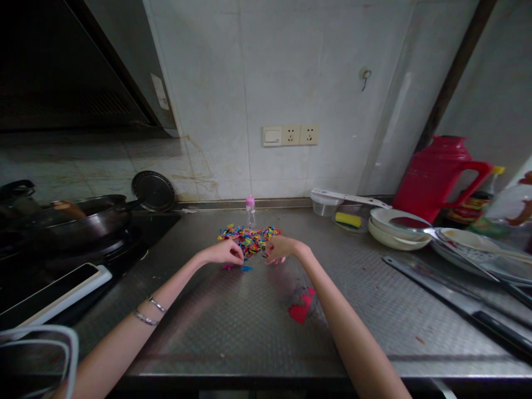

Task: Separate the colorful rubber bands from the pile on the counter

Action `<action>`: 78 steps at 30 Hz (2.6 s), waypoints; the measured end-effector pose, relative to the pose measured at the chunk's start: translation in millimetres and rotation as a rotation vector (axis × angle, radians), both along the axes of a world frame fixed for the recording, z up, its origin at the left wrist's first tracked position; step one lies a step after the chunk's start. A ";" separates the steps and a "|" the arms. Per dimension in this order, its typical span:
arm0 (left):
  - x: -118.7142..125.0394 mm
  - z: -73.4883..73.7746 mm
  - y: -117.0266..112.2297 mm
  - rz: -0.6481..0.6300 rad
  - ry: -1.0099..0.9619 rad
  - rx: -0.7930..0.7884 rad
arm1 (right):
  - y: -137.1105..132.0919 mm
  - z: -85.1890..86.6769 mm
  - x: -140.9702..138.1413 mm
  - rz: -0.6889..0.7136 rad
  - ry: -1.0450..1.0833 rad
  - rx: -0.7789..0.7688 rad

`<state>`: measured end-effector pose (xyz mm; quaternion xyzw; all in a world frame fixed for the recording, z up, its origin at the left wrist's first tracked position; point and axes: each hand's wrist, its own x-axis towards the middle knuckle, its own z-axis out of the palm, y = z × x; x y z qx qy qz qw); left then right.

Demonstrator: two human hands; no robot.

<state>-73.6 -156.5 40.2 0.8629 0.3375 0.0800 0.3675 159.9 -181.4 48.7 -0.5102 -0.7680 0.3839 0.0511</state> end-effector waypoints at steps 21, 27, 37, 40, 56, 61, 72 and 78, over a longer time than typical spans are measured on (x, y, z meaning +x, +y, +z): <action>1.4 -10.7 6.6 0.108 0.027 0.214 | 6.8 8.8 30.5 -0.171 -0.334 0.357; 3.3 -13.3 3.4 0.106 0.064 0.239 | 9.8 1.3 34.6 -0.149 -0.327 0.282; 3.8 -18.0 7.0 0.091 0.050 0.214 | 13.2 -3.9 37.5 -0.145 -0.265 0.186; 3.0 -19.1 10.9 0.123 0.024 0.185 | 13.1 -4.7 34.4 -0.153 -0.287 0.182; 3.3 -3.5 0.8 0.027 -0.017 0.070 | 17.8 -18.2 28.1 -0.133 -0.278 0.169; 2.6 0.6 2.0 0.046 -0.049 0.119 | 18.6 -20.5 25.7 -0.149 -0.249 0.136; -0.4 -4.1 8.6 0.068 -0.064 0.129 | 19.8 -22.6 25.4 -0.103 -0.187 0.160; -0.8 -0.5 7.6 0.107 -0.107 0.134 | 13.9 -11.8 22.3 -0.098 -0.123 0.149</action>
